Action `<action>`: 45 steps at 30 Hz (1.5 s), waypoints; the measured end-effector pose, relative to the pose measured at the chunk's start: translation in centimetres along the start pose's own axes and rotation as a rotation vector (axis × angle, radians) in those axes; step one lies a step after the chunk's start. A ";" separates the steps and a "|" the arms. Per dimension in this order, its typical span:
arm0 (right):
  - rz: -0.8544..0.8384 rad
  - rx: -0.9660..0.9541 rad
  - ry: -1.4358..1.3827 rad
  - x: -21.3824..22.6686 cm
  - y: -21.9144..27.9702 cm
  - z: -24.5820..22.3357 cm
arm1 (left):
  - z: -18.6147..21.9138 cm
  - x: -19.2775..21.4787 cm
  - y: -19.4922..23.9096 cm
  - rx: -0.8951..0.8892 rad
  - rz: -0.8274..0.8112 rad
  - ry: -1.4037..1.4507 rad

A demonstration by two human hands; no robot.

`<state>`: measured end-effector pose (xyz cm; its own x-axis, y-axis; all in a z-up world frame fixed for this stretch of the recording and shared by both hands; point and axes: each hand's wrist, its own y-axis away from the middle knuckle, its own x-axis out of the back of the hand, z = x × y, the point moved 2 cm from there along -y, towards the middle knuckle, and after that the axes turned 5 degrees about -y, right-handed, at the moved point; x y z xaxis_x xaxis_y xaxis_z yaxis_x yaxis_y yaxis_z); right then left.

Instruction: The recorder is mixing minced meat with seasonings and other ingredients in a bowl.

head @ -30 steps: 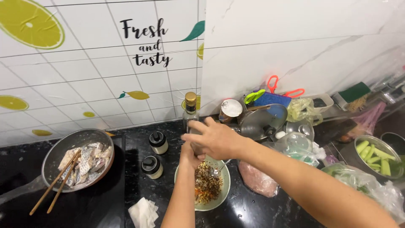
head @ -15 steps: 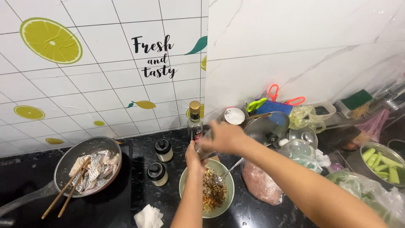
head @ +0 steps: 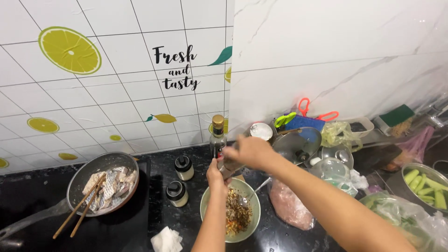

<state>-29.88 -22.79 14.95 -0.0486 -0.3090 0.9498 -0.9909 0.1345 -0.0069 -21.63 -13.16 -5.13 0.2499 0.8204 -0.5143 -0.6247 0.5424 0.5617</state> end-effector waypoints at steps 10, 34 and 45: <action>-0.058 -0.225 0.008 -0.2 -0.6 0.9 | 0.7 -1.5 1.7 0.017 0.043 -0.026; 0.149 0.282 0.143 -1.6 -0.2 -3.3 | -1.1 1.4 0.5 0.040 -0.439 0.027; -0.038 -0.069 0.051 -2.6 0.5 -4.5 | -1.5 3.3 0.8 0.020 -0.141 0.082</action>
<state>-29.66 -17.73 13.89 -0.0025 -0.2671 0.9637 -0.9808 0.1886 0.0498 -22.40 -10.24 -7.35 0.2721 0.7188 -0.6397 -0.5724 0.6553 0.4929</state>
